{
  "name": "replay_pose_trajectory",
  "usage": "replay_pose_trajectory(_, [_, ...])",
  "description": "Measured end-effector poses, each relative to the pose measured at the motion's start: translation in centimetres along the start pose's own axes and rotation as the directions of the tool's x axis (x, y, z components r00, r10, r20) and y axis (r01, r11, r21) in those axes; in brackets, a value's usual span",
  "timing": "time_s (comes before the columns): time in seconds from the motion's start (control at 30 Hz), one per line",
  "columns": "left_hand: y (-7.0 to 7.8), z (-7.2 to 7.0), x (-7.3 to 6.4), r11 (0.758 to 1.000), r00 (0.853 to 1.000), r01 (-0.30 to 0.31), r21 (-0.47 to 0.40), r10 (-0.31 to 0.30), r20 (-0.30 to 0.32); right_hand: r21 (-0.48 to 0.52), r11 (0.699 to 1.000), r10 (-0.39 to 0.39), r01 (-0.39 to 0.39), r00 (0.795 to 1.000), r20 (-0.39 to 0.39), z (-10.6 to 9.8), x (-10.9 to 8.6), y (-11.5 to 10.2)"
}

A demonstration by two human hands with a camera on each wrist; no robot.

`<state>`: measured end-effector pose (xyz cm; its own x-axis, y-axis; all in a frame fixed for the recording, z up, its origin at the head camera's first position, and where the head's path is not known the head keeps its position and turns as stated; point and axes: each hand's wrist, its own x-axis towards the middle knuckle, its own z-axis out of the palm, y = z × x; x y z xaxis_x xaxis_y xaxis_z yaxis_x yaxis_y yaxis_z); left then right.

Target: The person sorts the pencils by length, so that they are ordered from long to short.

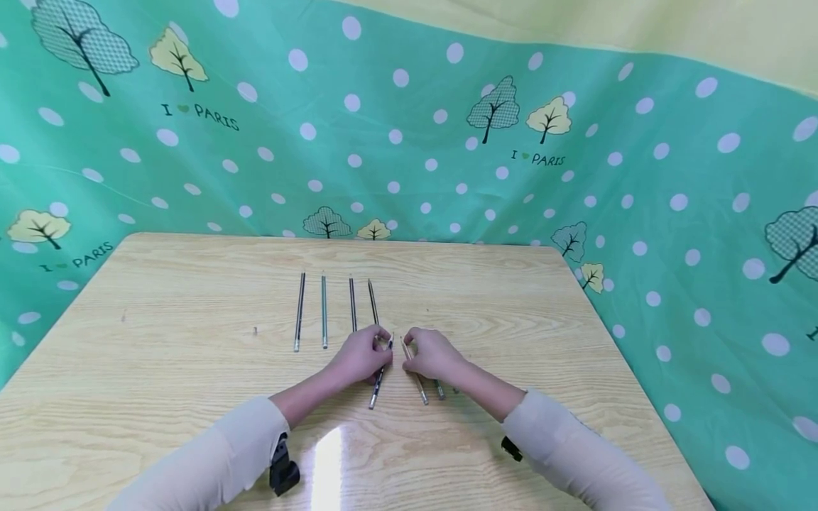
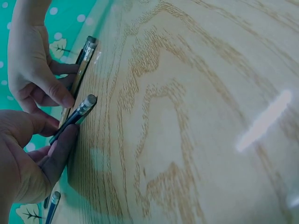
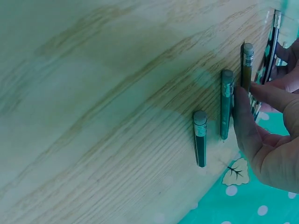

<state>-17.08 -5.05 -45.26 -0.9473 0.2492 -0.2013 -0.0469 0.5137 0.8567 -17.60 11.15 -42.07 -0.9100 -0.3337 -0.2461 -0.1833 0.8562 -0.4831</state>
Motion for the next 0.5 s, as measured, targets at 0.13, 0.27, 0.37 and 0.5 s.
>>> replay_pose_trajectory(0.13, [0.07, -0.07, -0.04, 1.000, 1.000, -0.003, -0.010, 0.003, -0.014, 0.003, 1.000, 0.000, 0.000, 1.000, 0.001, 0.08, 0.08, -0.05])
replay_pose_trajectory(0.27, [0.13, -0.11, -0.07, 1.000, 1.000, -0.010, -0.016, 0.010, -0.021, 0.022, 1.000, 0.007, -0.007, 1.000, 0.006, 0.19, 0.14, -0.02])
replay_pose_trajectory(0.37, [0.18, -0.17, -0.08, 1.000, 1.000, -0.007, -0.024, 0.007, -0.024, 0.063, 0.998, 0.015, -0.016, 1.000, 0.016, 0.18, 0.13, 0.07])
replay_pose_trajectory(0.5, [0.15, -0.25, -0.07, 0.999, 1.000, 0.008, -0.042, -0.009, -0.023, 0.113, 0.993, 0.019, -0.021, 1.000, 0.025, 0.12, 0.01, 0.25])
